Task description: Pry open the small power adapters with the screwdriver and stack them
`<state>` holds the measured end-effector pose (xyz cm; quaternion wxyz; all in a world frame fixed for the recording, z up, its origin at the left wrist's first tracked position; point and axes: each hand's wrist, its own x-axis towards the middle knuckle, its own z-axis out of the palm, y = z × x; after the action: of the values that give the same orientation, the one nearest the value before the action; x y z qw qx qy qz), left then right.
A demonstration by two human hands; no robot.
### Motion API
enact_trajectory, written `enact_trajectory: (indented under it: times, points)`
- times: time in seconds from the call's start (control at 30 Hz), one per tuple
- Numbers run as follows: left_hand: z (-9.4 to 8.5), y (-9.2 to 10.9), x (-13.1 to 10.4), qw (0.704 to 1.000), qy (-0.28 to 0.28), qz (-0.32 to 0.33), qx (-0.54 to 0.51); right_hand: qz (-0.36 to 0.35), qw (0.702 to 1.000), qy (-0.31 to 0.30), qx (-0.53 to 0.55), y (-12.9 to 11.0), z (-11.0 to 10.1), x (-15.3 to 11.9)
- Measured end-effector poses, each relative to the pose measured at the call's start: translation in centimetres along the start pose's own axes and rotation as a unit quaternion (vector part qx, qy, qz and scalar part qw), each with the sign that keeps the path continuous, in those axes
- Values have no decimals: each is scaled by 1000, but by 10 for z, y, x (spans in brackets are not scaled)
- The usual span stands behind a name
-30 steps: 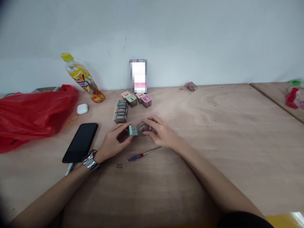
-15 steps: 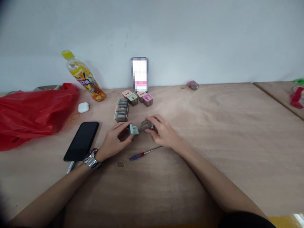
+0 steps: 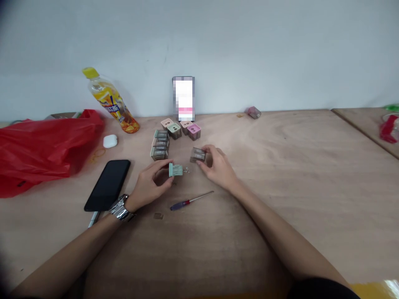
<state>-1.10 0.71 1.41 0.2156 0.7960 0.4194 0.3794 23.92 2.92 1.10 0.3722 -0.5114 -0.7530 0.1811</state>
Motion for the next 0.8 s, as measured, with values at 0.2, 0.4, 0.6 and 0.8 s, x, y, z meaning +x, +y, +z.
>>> enact_trajectory:
  times: [0.2,0.4,0.6,0.8]
  points:
    - [2,-4,-2,1000,1,-10,-29,-34,998,55,-27,-1,-1,-3]
    - [1,-4,-4,997,-10,0,-78,-186,982,33,-2,-31,-4,-7]
    - [-1,-1,-3,996,-16,21,-83,-187,978,-84,-31,-37,4,-10]
    - [-1,2,-3,998,-5,51,-33,-202,973,-71,-85,-38,7,-12]
